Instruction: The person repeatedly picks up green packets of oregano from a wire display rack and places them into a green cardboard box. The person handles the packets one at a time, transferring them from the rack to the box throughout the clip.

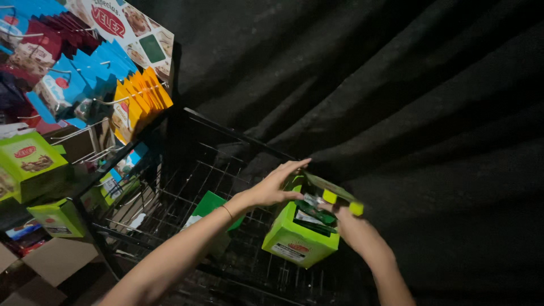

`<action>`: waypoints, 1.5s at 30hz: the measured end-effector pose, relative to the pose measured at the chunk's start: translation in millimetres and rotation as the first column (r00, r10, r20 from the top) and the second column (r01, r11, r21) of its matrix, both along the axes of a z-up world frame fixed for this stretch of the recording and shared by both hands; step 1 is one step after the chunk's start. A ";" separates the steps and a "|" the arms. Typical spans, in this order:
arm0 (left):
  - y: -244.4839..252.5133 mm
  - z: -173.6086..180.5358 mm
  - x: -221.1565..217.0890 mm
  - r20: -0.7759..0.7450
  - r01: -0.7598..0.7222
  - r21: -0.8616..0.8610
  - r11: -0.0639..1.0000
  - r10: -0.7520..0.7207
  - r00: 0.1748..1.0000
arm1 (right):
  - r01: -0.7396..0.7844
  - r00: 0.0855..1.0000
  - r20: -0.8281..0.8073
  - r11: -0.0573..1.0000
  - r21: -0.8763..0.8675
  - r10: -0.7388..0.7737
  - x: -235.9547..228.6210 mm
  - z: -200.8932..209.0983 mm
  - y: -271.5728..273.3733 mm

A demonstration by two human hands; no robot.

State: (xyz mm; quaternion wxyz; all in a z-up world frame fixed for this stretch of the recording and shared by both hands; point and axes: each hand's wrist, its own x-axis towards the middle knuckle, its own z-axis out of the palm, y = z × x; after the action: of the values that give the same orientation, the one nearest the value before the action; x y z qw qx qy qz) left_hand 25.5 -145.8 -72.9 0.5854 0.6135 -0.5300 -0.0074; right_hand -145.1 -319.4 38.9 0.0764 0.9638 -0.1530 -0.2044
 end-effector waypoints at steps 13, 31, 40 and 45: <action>-31.9 -10.5 -9.9 -0.173 -0.136 0.489 0.862 0.249 0.953 | -0.863 0.329 0.781 0.506 0.020 0.531 -77.6 -40.9 46.6; 71.2 19.6 -18.7 -0.187 -0.345 0.537 0.770 0.507 0.841 | -0.708 0.420 0.891 0.677 0.200 0.176 -10.2 -81.2 65.4; 149.5 -35.6 22.6 0.083 -0.433 0.743 0.511 0.571 0.817 | -0.474 0.405 0.908 0.825 0.309 -0.108 -27.3 -96.4 71.9; 165.0 -37.2 9.7 0.085 -0.269 0.946 0.181 0.663 0.744 | -0.298 0.506 0.733 0.706 0.642 -0.454 -21.8 -112.0 82.1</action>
State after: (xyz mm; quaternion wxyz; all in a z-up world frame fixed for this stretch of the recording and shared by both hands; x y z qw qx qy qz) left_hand 35.2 19.2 -110.1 0.1906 0.9499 -0.0979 -0.2274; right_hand -167.0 -237.3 -73.1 -0.3925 0.8744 -0.1276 0.2552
